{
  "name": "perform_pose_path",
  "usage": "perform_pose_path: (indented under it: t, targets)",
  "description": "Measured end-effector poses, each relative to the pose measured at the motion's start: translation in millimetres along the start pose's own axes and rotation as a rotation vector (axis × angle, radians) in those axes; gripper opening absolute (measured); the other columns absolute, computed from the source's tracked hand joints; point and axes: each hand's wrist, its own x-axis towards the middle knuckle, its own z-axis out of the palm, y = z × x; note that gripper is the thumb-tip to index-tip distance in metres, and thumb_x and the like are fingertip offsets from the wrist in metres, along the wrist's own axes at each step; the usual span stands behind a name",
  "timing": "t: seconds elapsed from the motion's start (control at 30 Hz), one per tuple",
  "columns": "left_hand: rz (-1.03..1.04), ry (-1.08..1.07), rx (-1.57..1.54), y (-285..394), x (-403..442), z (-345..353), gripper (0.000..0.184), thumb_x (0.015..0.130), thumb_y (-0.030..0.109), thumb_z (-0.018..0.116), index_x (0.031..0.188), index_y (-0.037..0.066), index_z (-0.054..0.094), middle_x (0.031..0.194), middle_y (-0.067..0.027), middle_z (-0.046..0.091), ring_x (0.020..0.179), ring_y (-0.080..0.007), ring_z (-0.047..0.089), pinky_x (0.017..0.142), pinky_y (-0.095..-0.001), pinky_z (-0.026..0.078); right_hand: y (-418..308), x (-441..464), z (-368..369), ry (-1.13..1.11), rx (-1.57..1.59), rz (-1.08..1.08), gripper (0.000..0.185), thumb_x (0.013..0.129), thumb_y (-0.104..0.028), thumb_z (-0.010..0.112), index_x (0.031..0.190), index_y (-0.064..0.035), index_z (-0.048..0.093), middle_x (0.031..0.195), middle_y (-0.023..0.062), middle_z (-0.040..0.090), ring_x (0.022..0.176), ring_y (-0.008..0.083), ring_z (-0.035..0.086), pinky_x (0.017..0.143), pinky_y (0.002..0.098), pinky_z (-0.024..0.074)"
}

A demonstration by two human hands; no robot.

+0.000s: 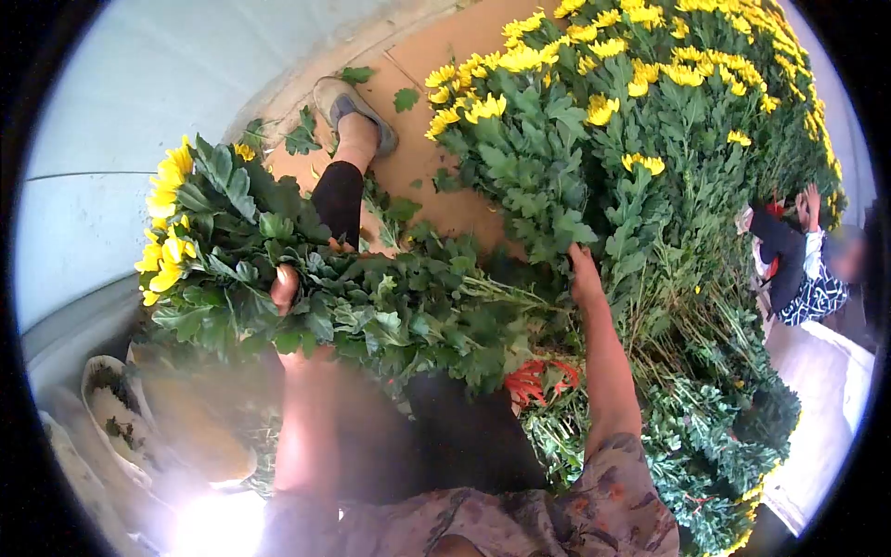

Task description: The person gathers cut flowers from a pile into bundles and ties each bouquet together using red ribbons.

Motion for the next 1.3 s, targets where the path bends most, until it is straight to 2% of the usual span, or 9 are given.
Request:
perform_pose_path:
  t: [0.13,0.27,0.4,0.47,0.53,0.83,0.93,1.1,1.3]
  targets:
    - [-0.017,-0.070,0.093,0,-3,7,0.054,0.087,0.046,0.054,0.115,0.000,0.055,0.107,-0.0151,0.063,0.101,-0.0293,0.059,0.095,-0.0450,0.044,-10,-8,7,-0.142,0.252,0.064,0.074,0.086,-0.050,0.057,0.140,-0.0060,0.031,0.135,0.0101,0.044,0.120,0.0232,0.042,0.099,0.0394,0.0332]
    - [-0.041,-0.155,0.084,5,0,10,0.055,0.087,0.046,0.055,0.115,-0.001,0.056,0.105,-0.0145,0.063,0.099,-0.0290,0.059,0.093,-0.0432,0.045,-6,10,-3,-0.105,-0.381,0.096,0.073,0.088,-0.044,0.055,0.143,-0.0044,0.029,0.145,0.0167,0.032,0.132,0.0282,0.032,0.108,0.0386,0.0246]
    - [-0.001,-0.021,0.079,1,0,4,0.052,0.084,0.040,0.061,0.119,0.001,0.053,0.107,-0.0128,0.062,0.097,-0.0270,0.060,0.088,-0.0431,0.048,-32,-26,32,-0.234,-0.522,-0.456,0.072,0.088,-0.039,0.056,0.143,-0.0031,0.028,0.143,0.0203,0.032,0.133,0.0279,0.031,0.107,0.0374,0.0256]
    - [0.018,0.003,0.084,2,0,6,0.051,0.083,0.035,0.064,0.121,0.004,0.050,0.106,-0.0111,0.062,0.094,-0.0258,0.062,0.083,-0.0438,0.051,-57,-54,50,-0.127,-0.666,-0.523,0.072,0.088,-0.040,0.057,0.142,-0.0022,0.029,0.139,0.0183,0.038,0.129,0.0271,0.036,0.105,0.0360,0.0288]
    - [0.049,0.054,0.118,3,-4,16,0.050,0.082,0.033,0.065,0.120,0.004,0.051,0.107,-0.0110,0.061,0.094,-0.0262,0.061,0.083,-0.0430,0.051,-66,-64,53,-0.069,-0.325,-0.172,0.074,0.087,-0.040,0.061,0.139,0.0026,0.030,0.136,0.0165,0.042,0.125,0.0261,0.040,0.104,0.0350,0.0303]
    - [0.016,0.083,0.045,-7,-2,15,0.053,0.079,0.018,0.070,0.126,0.007,0.048,0.113,-0.0091,0.058,0.102,-0.0272,0.056,0.091,-0.0440,0.046,-60,-102,53,-0.034,-0.357,-0.590,0.046,0.090,-0.026,0.058,0.122,0.0065,0.051,0.104,0.0054,0.061,0.090,0.0125,0.053,0.083,0.0266,0.0417]
    - [0.008,0.157,0.010,-18,5,14,0.049,0.076,0.011,0.074,0.120,0.009,0.053,0.109,-0.0048,0.059,0.099,-0.0241,0.057,0.089,-0.0407,0.047,-87,-145,73,0.051,-0.511,-0.556,0.032,0.085,-0.018,0.053,0.107,0.0055,0.058,0.093,0.0127,0.064,0.084,0.0190,0.057,0.079,0.0309,0.0440]
    - [0.076,-0.083,0.169,-41,9,-5,0.040,0.075,0.017,0.074,0.111,0.011,0.057,0.105,-0.0031,0.058,0.096,-0.0210,0.056,0.086,-0.0398,0.047,-103,-180,128,-0.088,-0.783,-1.166,0.018,0.086,-0.002,0.051,0.102,0.0032,0.056,0.086,0.0120,0.059,0.074,0.0222,0.056,0.071,0.0288,0.0450]
    - [-0.069,-0.088,0.038,-24,-3,15,0.041,0.075,0.020,0.073,0.110,0.008,0.057,0.104,-0.0043,0.059,0.094,-0.0192,0.056,0.083,-0.0376,0.048,-72,-174,143,-0.168,-0.962,-1.140,0.020,0.084,0.003,0.048,0.104,-0.0005,0.051,0.083,0.0153,0.053,0.068,0.0297,0.051,0.066,0.0322,0.0459]
